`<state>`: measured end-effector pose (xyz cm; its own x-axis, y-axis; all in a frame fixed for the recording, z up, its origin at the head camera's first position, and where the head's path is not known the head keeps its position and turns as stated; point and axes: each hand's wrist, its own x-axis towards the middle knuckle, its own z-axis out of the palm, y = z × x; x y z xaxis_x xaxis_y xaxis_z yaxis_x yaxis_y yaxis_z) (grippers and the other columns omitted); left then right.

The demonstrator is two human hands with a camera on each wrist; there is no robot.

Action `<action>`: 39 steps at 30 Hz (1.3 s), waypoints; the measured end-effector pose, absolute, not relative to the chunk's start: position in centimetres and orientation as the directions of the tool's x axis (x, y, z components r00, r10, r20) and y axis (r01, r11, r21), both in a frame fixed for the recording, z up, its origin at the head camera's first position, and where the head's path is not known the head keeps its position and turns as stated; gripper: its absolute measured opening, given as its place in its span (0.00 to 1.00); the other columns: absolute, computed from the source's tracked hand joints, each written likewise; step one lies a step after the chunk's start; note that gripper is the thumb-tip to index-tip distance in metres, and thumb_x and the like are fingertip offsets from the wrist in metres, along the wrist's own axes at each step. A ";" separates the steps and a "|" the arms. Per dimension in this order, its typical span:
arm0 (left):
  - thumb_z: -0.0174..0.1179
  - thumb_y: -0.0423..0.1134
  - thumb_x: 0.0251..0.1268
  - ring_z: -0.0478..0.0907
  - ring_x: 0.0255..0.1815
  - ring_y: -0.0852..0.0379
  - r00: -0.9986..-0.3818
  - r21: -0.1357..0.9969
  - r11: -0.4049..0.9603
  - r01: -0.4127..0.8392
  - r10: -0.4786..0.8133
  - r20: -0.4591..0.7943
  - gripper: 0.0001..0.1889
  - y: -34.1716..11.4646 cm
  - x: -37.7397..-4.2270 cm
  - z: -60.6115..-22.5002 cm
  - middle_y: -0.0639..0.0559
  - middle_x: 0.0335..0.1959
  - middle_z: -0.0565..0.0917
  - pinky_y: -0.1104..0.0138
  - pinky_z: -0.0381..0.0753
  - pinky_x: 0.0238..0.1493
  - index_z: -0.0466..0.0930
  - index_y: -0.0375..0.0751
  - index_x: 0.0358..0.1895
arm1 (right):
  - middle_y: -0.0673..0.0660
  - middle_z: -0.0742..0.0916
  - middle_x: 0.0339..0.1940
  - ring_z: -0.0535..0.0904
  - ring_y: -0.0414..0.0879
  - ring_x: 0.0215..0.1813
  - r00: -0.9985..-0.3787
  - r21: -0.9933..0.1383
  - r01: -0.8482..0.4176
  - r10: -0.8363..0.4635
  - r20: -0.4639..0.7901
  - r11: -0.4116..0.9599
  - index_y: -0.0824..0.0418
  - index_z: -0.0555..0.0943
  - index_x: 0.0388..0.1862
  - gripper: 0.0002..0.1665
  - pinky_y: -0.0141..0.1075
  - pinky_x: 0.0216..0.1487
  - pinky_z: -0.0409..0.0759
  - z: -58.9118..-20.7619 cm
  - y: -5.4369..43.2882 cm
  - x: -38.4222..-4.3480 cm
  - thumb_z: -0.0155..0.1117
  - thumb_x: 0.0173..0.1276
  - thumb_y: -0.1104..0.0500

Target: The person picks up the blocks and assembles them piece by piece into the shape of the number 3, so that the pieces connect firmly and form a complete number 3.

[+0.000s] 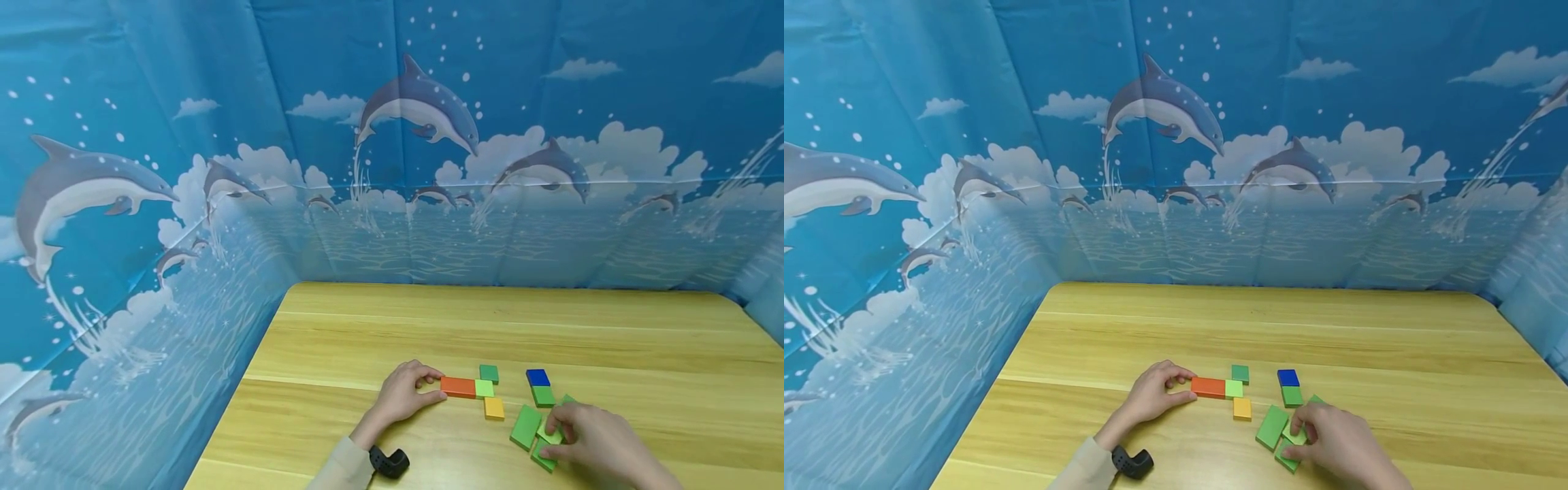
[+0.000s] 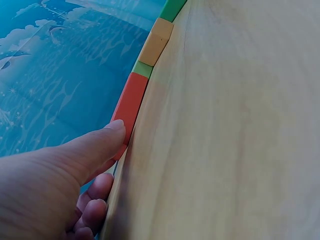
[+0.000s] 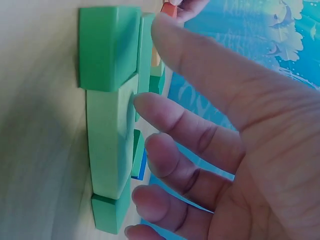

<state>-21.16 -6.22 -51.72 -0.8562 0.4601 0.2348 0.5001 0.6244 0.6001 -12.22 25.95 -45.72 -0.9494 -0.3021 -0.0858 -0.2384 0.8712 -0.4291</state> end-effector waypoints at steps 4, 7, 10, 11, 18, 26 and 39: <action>0.66 0.57 0.56 0.64 0.28 0.68 -0.858 0.602 0.625 0.496 0.458 0.231 0.17 -6.2 -21.1 -51.7 0.66 0.32 0.74 0.74 0.65 0.29 0.84 0.55 0.46 | 0.41 0.70 0.20 0.63 0.33 0.22 -0.955 -0.407 -0.214 -0.279 -0.106 0.888 0.42 0.76 0.28 0.24 0.34 0.24 0.61 -45.9 25.8 -11.5 0.73 0.40 0.30; 0.66 0.57 0.56 0.65 0.28 0.68 -0.859 0.603 0.626 0.495 0.458 0.230 0.17 -6.3 -21.1 -51.7 0.66 0.32 0.74 0.73 0.65 0.29 0.84 0.56 0.46 | 0.41 0.69 0.21 0.63 0.34 0.23 -0.958 -0.374 -0.206 -0.265 -0.113 0.904 0.41 0.75 0.28 0.26 0.34 0.24 0.60 -46.1 25.6 -11.3 0.73 0.38 0.29; 0.66 0.57 0.56 0.65 0.28 0.68 -0.861 0.604 0.628 0.490 0.455 0.226 0.17 -6.3 -21.1 -51.7 0.66 0.32 0.73 0.73 0.64 0.29 0.84 0.56 0.46 | 0.42 0.69 0.22 0.62 0.34 0.24 -0.961 -0.357 -0.198 -0.253 -0.114 0.913 0.41 0.74 0.27 0.26 0.35 0.24 0.59 -46.4 25.5 -11.2 0.73 0.37 0.30; 0.66 0.57 0.56 0.65 0.28 0.67 -0.862 0.605 0.629 0.489 0.454 0.224 0.17 -6.3 -21.1 -51.7 0.66 0.32 0.73 0.73 0.64 0.29 0.84 0.56 0.46 | 0.43 0.69 0.22 0.62 0.35 0.24 -0.963 -0.357 -0.190 -0.245 -0.116 0.915 0.41 0.74 0.27 0.26 0.35 0.24 0.59 -46.5 25.4 -11.3 0.74 0.37 0.30; 0.66 0.56 0.55 0.64 0.28 0.68 -0.860 0.598 0.630 0.495 0.456 0.230 0.17 -6.2 -21.1 -51.7 0.66 0.31 0.73 0.74 0.64 0.29 0.84 0.56 0.46 | 0.44 0.70 0.22 0.63 0.35 0.24 -0.969 -0.391 -0.155 -0.216 -0.117 0.907 0.43 0.75 0.31 0.27 0.35 0.25 0.61 -46.8 25.3 -11.3 0.77 0.36 0.35; 0.66 0.56 0.55 0.63 0.27 0.69 -0.861 0.601 0.629 0.493 0.452 0.234 0.17 -6.2 -21.1 -51.8 0.66 0.31 0.73 0.73 0.64 0.29 0.85 0.55 0.46 | 0.45 0.71 0.21 0.64 0.36 0.23 -0.959 -0.412 -0.139 -0.226 -0.170 0.900 0.42 0.76 0.33 0.25 0.34 0.24 0.61 -46.6 25.1 -11.4 0.77 0.39 0.36; 0.66 0.57 0.56 0.63 0.27 0.69 -0.861 0.601 0.629 0.493 0.454 0.230 0.17 -6.1 -21.1 -51.9 0.66 0.31 0.73 0.73 0.64 0.28 0.85 0.56 0.46 | 0.44 0.71 0.21 0.64 0.35 0.23 -0.954 -0.426 -0.170 -0.257 -0.156 0.889 0.44 0.78 0.32 0.25 0.33 0.24 0.62 -47.1 25.3 -11.1 0.74 0.40 0.33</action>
<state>-21.09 -6.15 -51.86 -0.8608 0.4543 0.2296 0.4925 0.6295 0.6010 -11.13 25.33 -47.11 -0.9536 -0.2571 -0.1564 -0.1697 0.8886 -0.4261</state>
